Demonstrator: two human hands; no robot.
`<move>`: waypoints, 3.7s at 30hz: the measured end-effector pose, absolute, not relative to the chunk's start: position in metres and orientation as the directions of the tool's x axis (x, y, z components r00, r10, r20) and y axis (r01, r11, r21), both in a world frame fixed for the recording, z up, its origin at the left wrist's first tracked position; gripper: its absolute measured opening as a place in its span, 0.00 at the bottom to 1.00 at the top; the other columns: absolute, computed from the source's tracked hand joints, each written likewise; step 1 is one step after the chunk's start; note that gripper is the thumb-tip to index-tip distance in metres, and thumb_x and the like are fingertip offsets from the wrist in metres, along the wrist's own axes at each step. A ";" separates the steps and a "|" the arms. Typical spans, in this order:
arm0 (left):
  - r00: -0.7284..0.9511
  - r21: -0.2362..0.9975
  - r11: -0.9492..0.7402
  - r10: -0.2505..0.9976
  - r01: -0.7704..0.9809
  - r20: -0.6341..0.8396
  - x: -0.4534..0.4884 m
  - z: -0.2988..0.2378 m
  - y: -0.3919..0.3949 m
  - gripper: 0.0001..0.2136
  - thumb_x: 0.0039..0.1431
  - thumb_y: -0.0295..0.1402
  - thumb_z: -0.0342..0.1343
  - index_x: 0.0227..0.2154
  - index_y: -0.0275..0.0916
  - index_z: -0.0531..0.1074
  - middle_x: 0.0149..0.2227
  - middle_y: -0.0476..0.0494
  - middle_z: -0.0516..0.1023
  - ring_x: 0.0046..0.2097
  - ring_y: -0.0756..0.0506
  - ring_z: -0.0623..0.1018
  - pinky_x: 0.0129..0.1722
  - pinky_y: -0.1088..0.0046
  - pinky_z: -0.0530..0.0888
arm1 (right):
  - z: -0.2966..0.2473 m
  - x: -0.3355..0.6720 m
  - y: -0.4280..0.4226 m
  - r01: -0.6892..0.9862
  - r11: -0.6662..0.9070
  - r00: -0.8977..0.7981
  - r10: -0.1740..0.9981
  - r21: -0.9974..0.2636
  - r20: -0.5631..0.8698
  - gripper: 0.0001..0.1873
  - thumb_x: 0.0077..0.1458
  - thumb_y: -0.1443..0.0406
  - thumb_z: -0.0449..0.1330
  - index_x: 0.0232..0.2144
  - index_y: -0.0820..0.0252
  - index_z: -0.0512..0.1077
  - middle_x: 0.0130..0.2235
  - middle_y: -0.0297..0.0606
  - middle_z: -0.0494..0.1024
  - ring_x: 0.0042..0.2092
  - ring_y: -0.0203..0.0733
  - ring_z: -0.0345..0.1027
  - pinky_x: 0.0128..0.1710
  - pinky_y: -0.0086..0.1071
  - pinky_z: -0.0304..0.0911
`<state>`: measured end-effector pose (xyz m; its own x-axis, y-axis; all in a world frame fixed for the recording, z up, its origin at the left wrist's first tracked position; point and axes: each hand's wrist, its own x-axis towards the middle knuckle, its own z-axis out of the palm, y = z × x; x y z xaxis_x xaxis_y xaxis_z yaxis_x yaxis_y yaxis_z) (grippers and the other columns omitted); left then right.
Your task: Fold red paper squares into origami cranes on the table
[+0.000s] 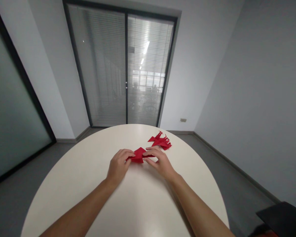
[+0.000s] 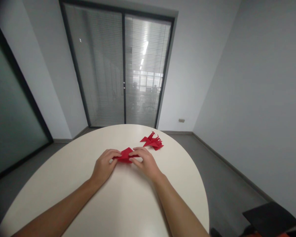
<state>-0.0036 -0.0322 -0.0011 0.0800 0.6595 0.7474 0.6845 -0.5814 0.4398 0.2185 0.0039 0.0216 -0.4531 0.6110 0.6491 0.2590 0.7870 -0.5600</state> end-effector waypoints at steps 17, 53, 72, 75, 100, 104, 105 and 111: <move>0.464 0.370 -0.661 0.735 0.654 0.494 0.007 -0.009 -0.037 0.14 0.63 0.32 0.56 0.50 0.46 0.77 0.49 0.44 0.81 0.52 0.41 0.78 0.54 0.62 0.73 | 0.008 0.233 0.024 0.577 0.793 -0.680 0.599 -0.196 0.423 0.15 0.50 0.76 0.57 0.35 0.57 0.79 0.35 0.39 0.80 0.41 0.45 0.70 0.46 0.37 0.60; 0.126 0.356 -0.360 0.834 0.862 0.537 0.003 0.003 -0.040 0.08 0.65 0.31 0.53 0.42 0.42 0.76 0.41 0.45 0.81 0.45 0.42 0.78 0.45 0.66 0.74 | 0.009 0.235 0.018 0.629 0.659 -0.469 0.745 -0.413 0.473 0.12 0.63 0.66 0.54 0.43 0.59 0.76 0.40 0.42 0.81 0.43 0.47 0.72 0.47 0.38 0.62; -0.219 0.975 -0.182 0.954 0.128 0.206 -0.001 -0.027 -0.011 0.28 0.49 0.39 0.65 0.52 0.38 0.65 0.37 0.41 0.81 0.37 0.41 0.82 0.36 0.66 0.78 | -0.007 0.237 0.025 0.505 0.291 -0.463 0.886 -0.813 0.030 0.23 0.61 0.49 0.56 0.29 0.62 0.75 0.27 0.36 0.76 0.28 0.38 0.64 0.28 0.30 0.55; -0.181 0.973 -0.165 0.964 0.161 0.194 -0.002 -0.026 -0.010 0.23 0.47 0.35 0.65 0.48 0.37 0.70 0.39 0.38 0.82 0.39 0.40 0.82 0.37 0.66 0.78 | -0.006 0.235 0.025 0.597 0.347 -0.449 0.892 -0.724 0.058 0.23 0.62 0.50 0.55 0.29 0.61 0.78 0.30 0.39 0.79 0.31 0.40 0.68 0.30 0.31 0.58; -0.038 0.914 -0.253 0.960 0.318 0.278 -0.001 -0.022 -0.015 0.09 0.47 0.26 0.53 0.29 0.39 0.77 0.31 0.45 0.83 0.36 0.43 0.81 0.37 0.69 0.75 | -0.017 0.233 0.035 0.329 0.369 -0.480 0.858 -0.869 0.182 0.05 0.51 0.69 0.58 0.33 0.60 0.71 0.29 0.33 0.74 0.30 0.36 0.66 0.31 0.29 0.59; -0.029 0.867 -0.294 0.943 0.402 0.333 -0.003 -0.026 -0.013 0.14 0.45 0.21 0.50 0.30 0.40 0.79 0.35 0.44 0.84 0.40 0.43 0.81 0.45 0.65 0.75 | -0.022 0.235 0.038 0.313 0.410 -0.494 0.841 -0.857 0.222 0.08 0.50 0.72 0.56 0.32 0.61 0.73 0.31 0.34 0.76 0.32 0.37 0.68 0.33 0.29 0.61; -0.030 0.860 -0.290 0.943 0.419 0.332 -0.003 -0.028 -0.013 0.15 0.46 0.20 0.49 0.30 0.40 0.80 0.36 0.44 0.84 0.41 0.42 0.81 0.47 0.64 0.75 | -0.024 0.235 0.039 0.314 0.416 -0.493 0.840 -0.853 0.229 0.08 0.50 0.72 0.55 0.32 0.61 0.73 0.32 0.35 0.77 0.33 0.38 0.68 0.34 0.29 0.62; 0.002 0.773 -0.272 0.944 0.574 0.331 -0.002 -0.027 -0.019 0.17 0.52 0.20 0.46 0.30 0.41 0.81 0.43 0.44 0.83 0.47 0.42 0.80 0.54 0.60 0.73 | -0.031 0.236 0.042 0.399 0.458 -0.481 0.842 -0.795 0.244 0.12 0.52 0.72 0.54 0.35 0.61 0.77 0.34 0.37 0.80 0.34 0.40 0.71 0.36 0.31 0.64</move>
